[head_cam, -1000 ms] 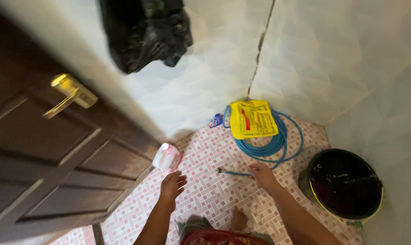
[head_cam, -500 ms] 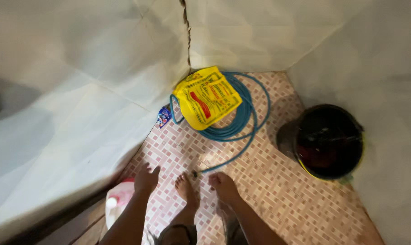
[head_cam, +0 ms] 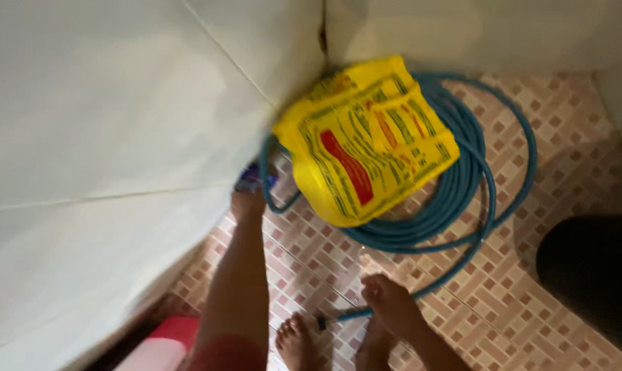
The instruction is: The person washes a dark cloth by hand in a bucket of soapy water, rinses it under a tap, and wrings it out. They also handle a yellow bag and a black trash bag, placing leaves into the trash bag.
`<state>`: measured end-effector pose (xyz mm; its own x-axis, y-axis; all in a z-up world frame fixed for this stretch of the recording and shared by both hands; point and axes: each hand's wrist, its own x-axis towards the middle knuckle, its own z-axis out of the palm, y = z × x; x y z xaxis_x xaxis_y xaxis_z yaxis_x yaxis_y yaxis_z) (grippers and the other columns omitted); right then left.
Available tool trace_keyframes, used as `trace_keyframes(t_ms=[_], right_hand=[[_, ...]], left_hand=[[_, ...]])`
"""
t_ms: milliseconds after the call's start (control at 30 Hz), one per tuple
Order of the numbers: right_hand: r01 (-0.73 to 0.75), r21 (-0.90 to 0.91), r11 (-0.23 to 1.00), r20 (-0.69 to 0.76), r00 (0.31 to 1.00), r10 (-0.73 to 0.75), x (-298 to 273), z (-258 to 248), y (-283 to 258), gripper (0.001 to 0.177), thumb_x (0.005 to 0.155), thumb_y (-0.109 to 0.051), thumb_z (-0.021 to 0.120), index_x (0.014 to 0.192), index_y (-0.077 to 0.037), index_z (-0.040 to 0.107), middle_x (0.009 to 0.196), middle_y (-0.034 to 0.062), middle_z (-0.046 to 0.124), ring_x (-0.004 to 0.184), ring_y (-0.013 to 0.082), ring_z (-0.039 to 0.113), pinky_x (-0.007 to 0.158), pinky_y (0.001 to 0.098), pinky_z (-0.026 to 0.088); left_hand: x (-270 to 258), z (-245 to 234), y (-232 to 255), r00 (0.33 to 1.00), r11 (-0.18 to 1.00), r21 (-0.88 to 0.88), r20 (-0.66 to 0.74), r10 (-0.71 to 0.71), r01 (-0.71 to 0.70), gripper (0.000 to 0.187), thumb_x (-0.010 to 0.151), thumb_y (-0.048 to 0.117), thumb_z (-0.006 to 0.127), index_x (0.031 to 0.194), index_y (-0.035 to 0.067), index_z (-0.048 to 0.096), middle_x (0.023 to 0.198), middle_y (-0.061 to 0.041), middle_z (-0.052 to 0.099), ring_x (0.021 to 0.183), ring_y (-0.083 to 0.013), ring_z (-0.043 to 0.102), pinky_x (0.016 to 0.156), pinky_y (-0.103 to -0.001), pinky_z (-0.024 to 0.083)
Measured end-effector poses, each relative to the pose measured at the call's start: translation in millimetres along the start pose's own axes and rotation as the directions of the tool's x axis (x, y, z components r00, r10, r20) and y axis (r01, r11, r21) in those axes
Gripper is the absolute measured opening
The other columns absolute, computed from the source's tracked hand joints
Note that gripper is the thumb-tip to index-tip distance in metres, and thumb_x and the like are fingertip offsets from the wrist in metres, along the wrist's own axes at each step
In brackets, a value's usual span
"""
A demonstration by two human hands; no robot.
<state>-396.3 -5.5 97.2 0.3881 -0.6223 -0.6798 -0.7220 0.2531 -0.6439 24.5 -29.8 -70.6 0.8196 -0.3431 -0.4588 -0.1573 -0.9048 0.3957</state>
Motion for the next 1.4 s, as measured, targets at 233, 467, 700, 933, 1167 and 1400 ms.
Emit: trace_keyframes(t_ms=[233, 467, 700, 933, 1167, 1400], right_hand=[[-0.071, -0.161, 0.984, -0.010, 0.998, 0.070, -10, -31, 6, 0.022, 0.094, -0.023, 0.065, 0.110, -0.009, 0.070, 0.096, 0.0121, 0.077, 0.094, 0.0254, 0.074, 0.084, 0.0376, 0.057], [-0.110, 0.251, 0.962, -0.012, 0.993, 0.116, -125, -34, -75, 0.032, 0.089, -0.028, 0.072, 0.114, -0.007, 0.073, 0.116, 0.0120, 0.073, 0.115, 0.0261, 0.068, 0.099, 0.0394, 0.052], [0.186, 0.840, 0.509, -0.353, 0.901, 0.253, -256, -37, -147, 0.057, 0.082, -0.029, 0.080, 0.133, -0.014, 0.058, 0.118, 0.0070, 0.064, 0.109, 0.0170, 0.063, 0.093, 0.0305, 0.052], [0.160, 0.975, -0.155, -0.109, 0.950, 0.294, -418, -160, -181, 0.033, 0.095, -0.044, 0.073, 0.087, -0.013, 0.064, 0.076, 0.0056, 0.065, 0.067, 0.0193, 0.064, 0.061, 0.0373, 0.054], [0.440, 0.853, 0.282, -0.522, 0.727, 0.446, -486, -273, -170, 0.024, 0.097, -0.031, 0.068, 0.088, -0.008, 0.069, 0.073, 0.0033, 0.066, 0.060, 0.0130, 0.058, 0.052, 0.0310, 0.044], [0.355, 0.763, 0.539, -0.574, 0.756, 0.314, -518, -379, -78, 0.044, 0.101, -0.041, 0.064, 0.076, -0.006, 0.058, 0.056, 0.0041, 0.052, 0.043, 0.0147, 0.048, 0.041, 0.0319, 0.038]], left_hand=[[-41, -10, -8, 0.988, 1.000, -0.014, -0.153, 0.006, -0.009, 0.052, 0.081, 0.051, 0.074, 0.098, 0.002, 0.069, 0.099, -0.026, 0.071, 0.097, -0.0480, 0.067, 0.081, -0.058, 0.051], [-237, -129, 6, 0.963, 0.966, -0.029, 0.085, 0.257, -0.255, 0.037, 0.097, 0.038, 0.054, 0.099, 0.002, 0.062, 0.098, -0.026, 0.069, 0.088, -0.0425, 0.068, 0.079, -0.053, 0.052], [-539, -274, 138, 0.646, 0.867, -0.099, 0.628, 0.435, -0.488, 0.018, 0.095, 0.029, 0.059, 0.105, 0.014, 0.060, 0.094, -0.015, 0.070, 0.089, -0.0374, 0.065, 0.078, -0.051, 0.049], [-712, -352, 220, 0.127, 0.288, -0.547, 0.312, 0.942, -0.786, 0.018, 0.089, 0.007, 0.063, 0.107, 0.004, 0.062, 0.107, -0.017, 0.062, 0.105, -0.0375, 0.060, 0.090, -0.045, 0.049], [-811, -361, 298, -0.062, 0.086, -0.619, 0.214, 0.975, -0.781, 0.029, 0.082, 0.003, 0.069, 0.110, 0.002, 0.062, 0.115, -0.018, 0.061, 0.109, -0.0374, 0.060, 0.091, -0.044, 0.050], [-881, -304, 352, 0.127, 0.282, -0.563, 0.299, 0.946, -0.777, 0.022, 0.086, 0.010, 0.071, 0.107, 0.005, 0.064, 0.102, -0.014, 0.066, 0.096, -0.0319, 0.068, 0.083, -0.042, 0.054]])
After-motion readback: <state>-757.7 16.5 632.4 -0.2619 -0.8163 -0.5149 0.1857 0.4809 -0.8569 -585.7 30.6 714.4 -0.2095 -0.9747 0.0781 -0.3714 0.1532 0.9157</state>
